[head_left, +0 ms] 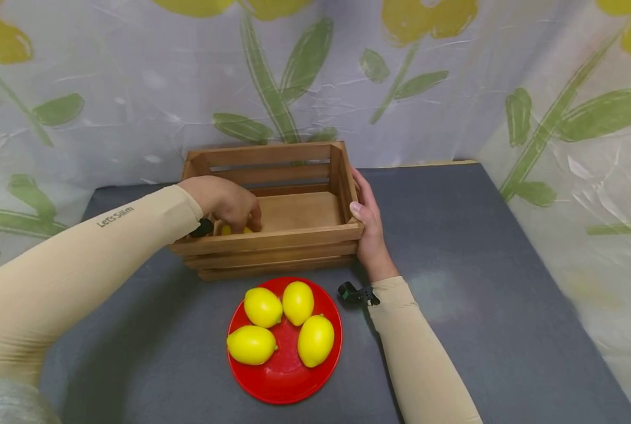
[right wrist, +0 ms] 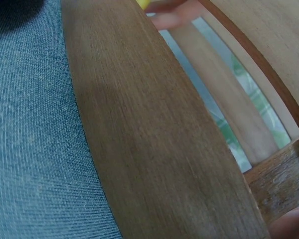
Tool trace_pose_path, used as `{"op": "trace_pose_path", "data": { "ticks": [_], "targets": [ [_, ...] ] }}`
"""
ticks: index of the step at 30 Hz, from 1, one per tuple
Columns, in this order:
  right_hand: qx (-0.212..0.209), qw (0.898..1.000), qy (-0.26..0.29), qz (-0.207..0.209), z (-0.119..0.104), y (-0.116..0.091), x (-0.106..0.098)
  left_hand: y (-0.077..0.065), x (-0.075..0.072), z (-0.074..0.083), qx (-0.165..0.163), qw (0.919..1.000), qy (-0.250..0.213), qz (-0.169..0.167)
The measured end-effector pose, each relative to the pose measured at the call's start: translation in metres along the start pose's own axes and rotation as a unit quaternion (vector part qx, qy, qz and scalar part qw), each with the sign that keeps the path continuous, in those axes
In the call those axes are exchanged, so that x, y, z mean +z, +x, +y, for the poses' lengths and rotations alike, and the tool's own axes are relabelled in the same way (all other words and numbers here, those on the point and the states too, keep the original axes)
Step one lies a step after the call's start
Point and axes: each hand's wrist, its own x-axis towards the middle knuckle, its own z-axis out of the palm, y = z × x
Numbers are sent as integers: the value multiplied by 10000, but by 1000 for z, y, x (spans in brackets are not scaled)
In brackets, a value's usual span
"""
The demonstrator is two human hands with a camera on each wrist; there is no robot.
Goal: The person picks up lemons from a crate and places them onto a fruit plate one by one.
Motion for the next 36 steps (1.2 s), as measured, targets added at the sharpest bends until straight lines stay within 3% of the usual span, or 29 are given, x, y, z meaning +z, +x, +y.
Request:
{"op": "trace_pose_path", "data": {
  "ticks": [4, 21, 29, 33, 36],
  "targets": [
    [6, 10000, -34, 5, 0, 1, 1, -1, 1, 1, -149, 9993, -349, -24],
    [-54, 10000, 7, -54, 3, 0, 2, 0, 6, -5, -342, 9993, 7, 119],
    [-116, 9999, -5, -64, 2, 0, 1, 0, 5, -5, -95, 9994, -303, 150],
    [-100, 9999, 24, -22, 2, 0, 0, -6, 1, -2, 154, 9989, -48, 447],
    [-72, 10000, 40, 15, 1, -1, -1, -13, -3, 2, 349, 9943, 444, 910]
  ]
}}
